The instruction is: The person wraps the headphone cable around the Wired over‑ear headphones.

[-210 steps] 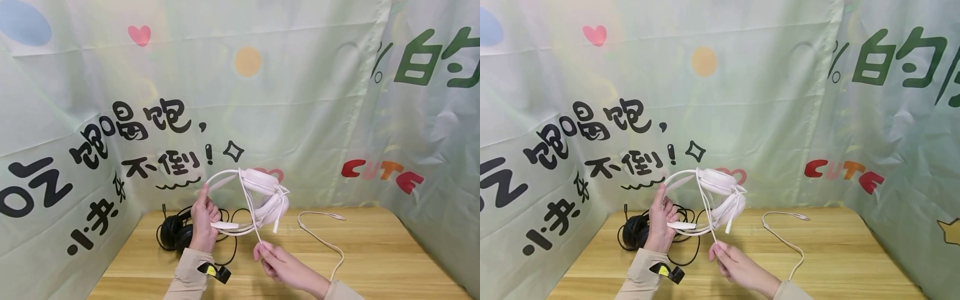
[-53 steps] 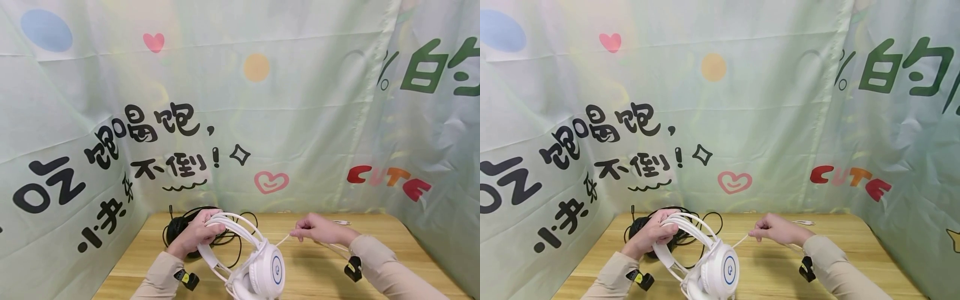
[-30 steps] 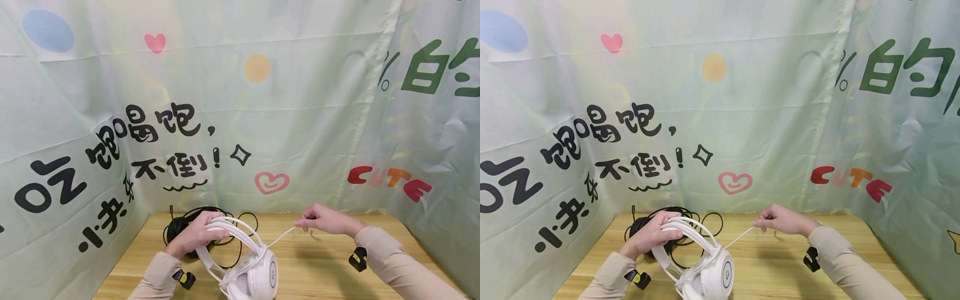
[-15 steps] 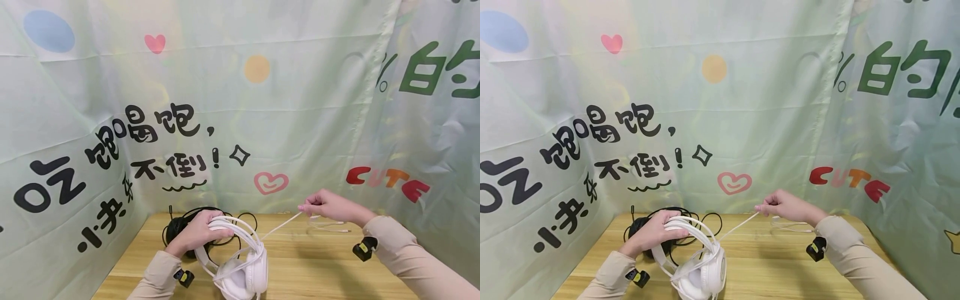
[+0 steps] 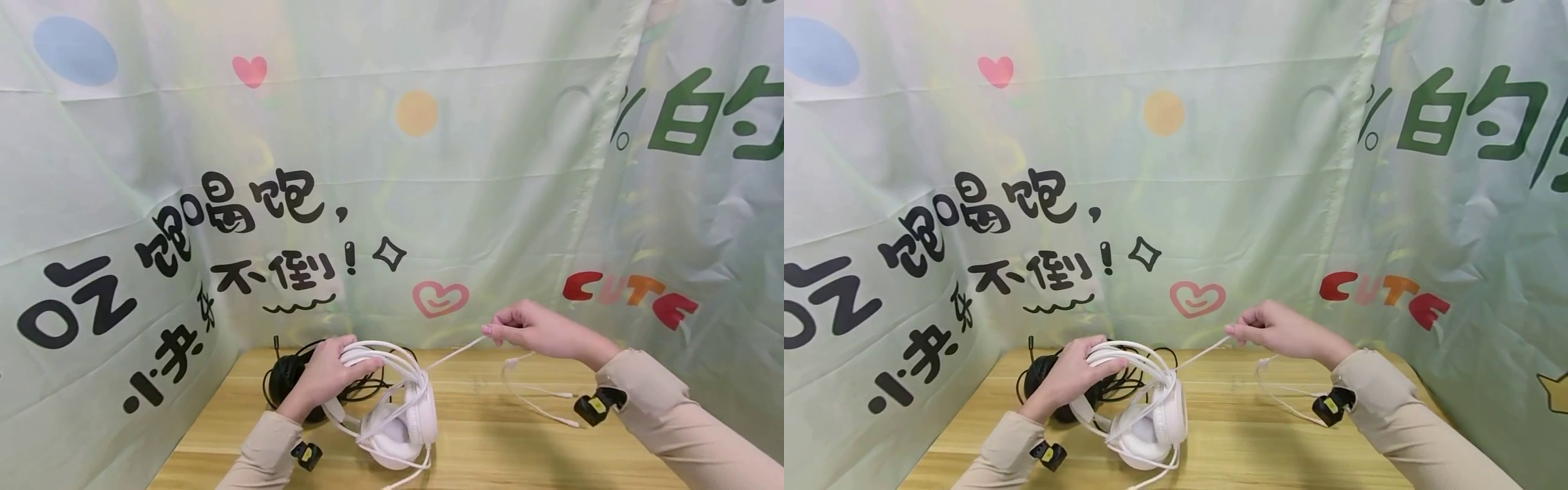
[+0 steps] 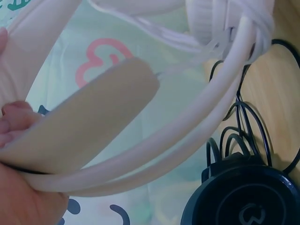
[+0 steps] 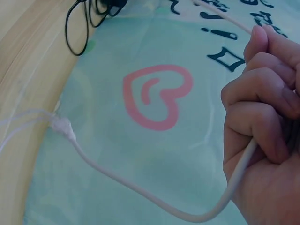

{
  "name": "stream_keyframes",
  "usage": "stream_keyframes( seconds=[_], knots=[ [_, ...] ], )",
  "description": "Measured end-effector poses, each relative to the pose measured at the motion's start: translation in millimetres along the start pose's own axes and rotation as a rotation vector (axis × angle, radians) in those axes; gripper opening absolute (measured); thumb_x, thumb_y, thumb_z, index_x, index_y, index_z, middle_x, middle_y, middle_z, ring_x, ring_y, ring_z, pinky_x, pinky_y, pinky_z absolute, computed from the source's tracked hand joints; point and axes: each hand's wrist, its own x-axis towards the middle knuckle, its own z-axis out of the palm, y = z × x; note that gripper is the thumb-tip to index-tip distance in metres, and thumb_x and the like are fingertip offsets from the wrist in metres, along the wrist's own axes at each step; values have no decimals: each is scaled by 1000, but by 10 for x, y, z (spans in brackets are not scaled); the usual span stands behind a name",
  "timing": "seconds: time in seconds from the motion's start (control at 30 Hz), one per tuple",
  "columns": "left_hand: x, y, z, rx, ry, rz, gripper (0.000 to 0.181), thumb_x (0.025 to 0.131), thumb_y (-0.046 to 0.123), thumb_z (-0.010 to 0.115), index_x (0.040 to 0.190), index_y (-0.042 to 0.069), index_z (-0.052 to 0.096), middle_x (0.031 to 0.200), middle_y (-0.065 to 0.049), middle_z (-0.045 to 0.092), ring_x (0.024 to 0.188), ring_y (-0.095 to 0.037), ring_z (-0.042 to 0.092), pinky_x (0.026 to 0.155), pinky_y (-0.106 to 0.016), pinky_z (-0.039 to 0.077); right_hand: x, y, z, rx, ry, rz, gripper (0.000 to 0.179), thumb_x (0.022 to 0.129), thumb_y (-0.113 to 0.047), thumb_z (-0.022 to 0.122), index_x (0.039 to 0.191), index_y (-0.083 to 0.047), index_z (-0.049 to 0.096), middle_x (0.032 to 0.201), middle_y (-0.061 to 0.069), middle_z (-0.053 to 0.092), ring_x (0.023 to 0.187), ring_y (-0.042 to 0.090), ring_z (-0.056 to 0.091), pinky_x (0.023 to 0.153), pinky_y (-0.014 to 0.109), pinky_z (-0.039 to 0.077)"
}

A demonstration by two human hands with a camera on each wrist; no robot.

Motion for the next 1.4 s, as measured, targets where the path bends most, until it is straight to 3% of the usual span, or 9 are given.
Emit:
stream_keyframes(
  seconds=[0.3,0.5,0.7,1.1,1.4],
  knots=[
    [22,21,99,21,230,-30,52,83,50,88,72,18,49,62,9,43,59,-9,45,57,-25,37,-33,-234,31,-33,18,-39,28,110,-29,61,86,-17,66,59,-10,29,51,2,25,52,26,34],
    [36,26,148,-41,337,-36,47,83,48,90,74,18,55,60,10,46,57,-9,48,55,-26,40,-57,-335,46,-57,17,-56,25,111,-28,59,92,-17,70,59,-13,32,51,1,27,51,24,35],
    [57,22,189,-54,437,-43,52,84,49,89,71,18,50,57,10,42,54,-9,43,53,-27,36,-79,-394,72,-41,4,-101,22,112,-22,58,94,-17,70,63,-14,33,53,-1,27,54,24,39],
    [79,91,234,-83,509,-79,56,85,53,87,71,15,48,58,9,42,56,-13,45,54,-28,36,-75,-457,131,-20,-17,-128,20,112,-20,57,95,-16,67,66,-14,33,53,-3,27,59,27,54],
    [122,134,252,-105,562,-78,54,86,53,87,72,16,50,58,8,44,54,-14,46,54,-28,37,-79,-478,155,-6,-18,-117,17,111,-19,57,100,-14,69,65,-14,33,53,-1,28,56,24,46]
  ],
)
